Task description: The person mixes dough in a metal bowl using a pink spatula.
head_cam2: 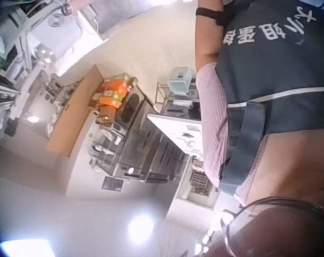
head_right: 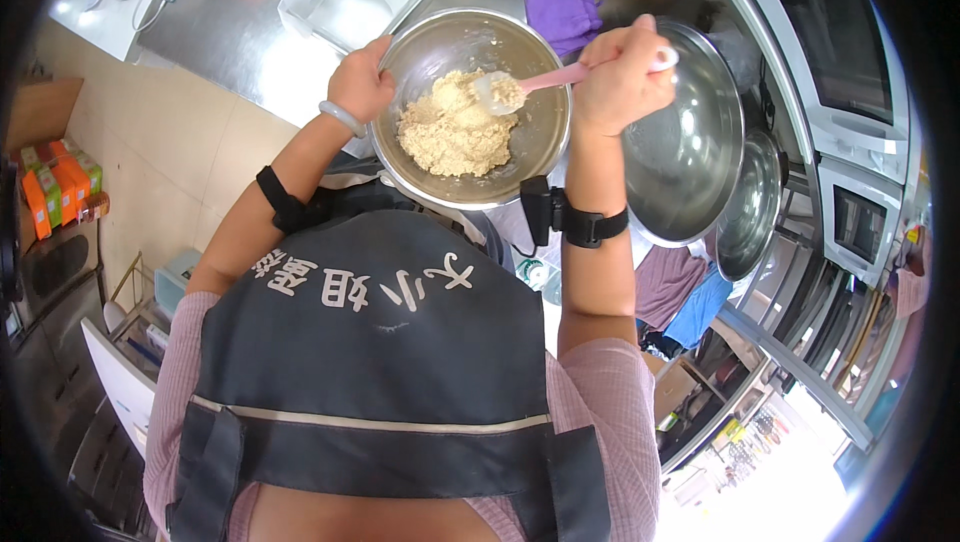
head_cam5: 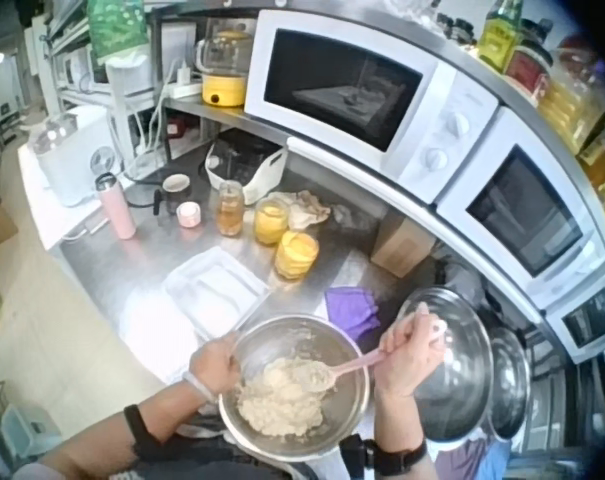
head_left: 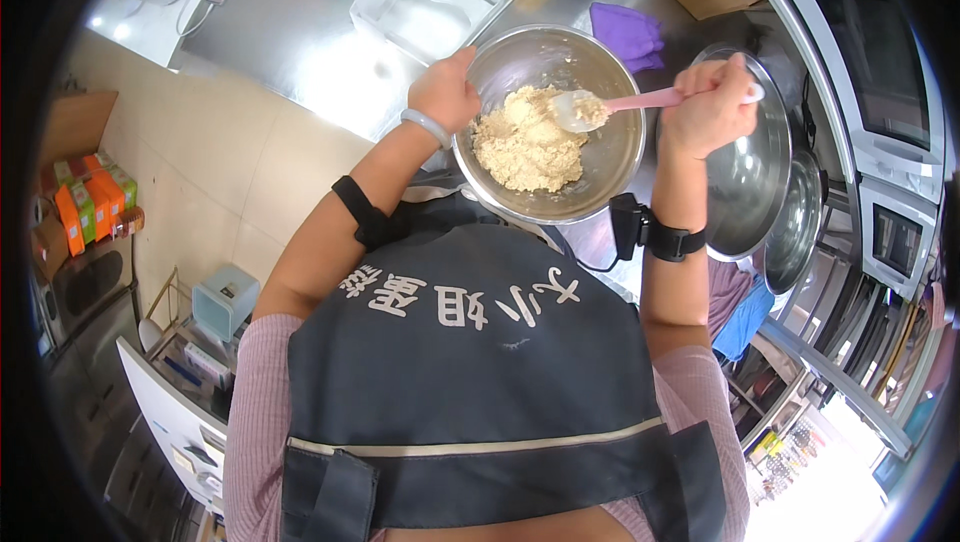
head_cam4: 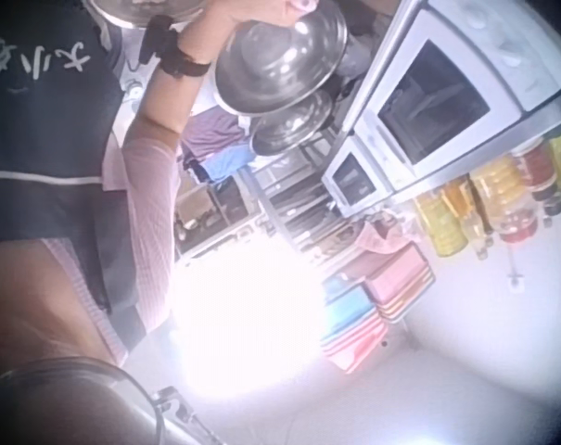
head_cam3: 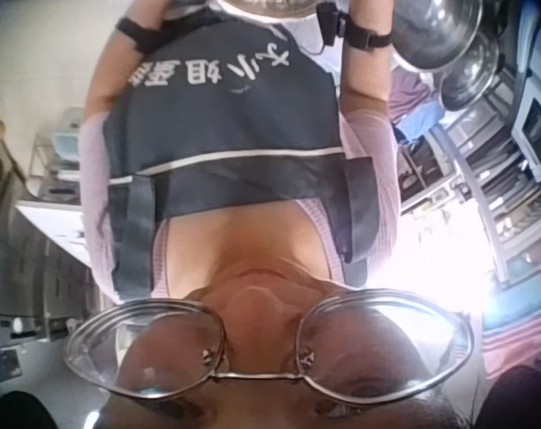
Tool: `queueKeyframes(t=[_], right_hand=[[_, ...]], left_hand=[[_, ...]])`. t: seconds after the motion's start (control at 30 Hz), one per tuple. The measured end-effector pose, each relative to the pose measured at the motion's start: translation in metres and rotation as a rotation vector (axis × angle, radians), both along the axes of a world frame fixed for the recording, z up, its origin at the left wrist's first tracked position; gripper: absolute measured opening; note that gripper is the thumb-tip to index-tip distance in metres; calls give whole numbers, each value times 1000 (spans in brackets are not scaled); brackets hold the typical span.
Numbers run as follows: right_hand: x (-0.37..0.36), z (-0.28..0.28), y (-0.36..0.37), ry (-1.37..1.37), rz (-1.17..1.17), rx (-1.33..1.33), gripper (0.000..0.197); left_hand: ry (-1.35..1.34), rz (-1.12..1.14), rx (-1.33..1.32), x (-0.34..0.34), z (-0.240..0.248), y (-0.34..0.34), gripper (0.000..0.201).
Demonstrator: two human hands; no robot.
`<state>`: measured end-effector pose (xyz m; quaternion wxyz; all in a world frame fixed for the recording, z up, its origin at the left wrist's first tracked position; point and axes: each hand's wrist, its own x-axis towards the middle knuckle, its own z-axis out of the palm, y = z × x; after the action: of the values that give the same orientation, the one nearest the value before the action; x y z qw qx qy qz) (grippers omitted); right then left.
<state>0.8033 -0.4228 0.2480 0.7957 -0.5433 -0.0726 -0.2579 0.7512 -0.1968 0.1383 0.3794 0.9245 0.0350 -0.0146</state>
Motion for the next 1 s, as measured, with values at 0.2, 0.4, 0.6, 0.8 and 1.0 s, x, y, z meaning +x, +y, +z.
queueKeyframes(t=[0.2,0.4,0.6,0.8,1.0], right_hand=[[18,-82,-12,-85,-254,-560,19],[14,-51,5,-2,-242,-357,21],[-6,22,-4,-65,-29,-82,37],[-8,-61,2,130,-284,-385,29],[-1,-6,-17,199,-139,-5,39]], left_hand=[[75,-54,-17,1,13,-3,43],[-121,12,0,1,-11,-1,45],[-17,33,22,-1,-1,0,46],[-57,-14,34,3,8,-3,47],[-48,-5,10,-2,-2,-1,47]])
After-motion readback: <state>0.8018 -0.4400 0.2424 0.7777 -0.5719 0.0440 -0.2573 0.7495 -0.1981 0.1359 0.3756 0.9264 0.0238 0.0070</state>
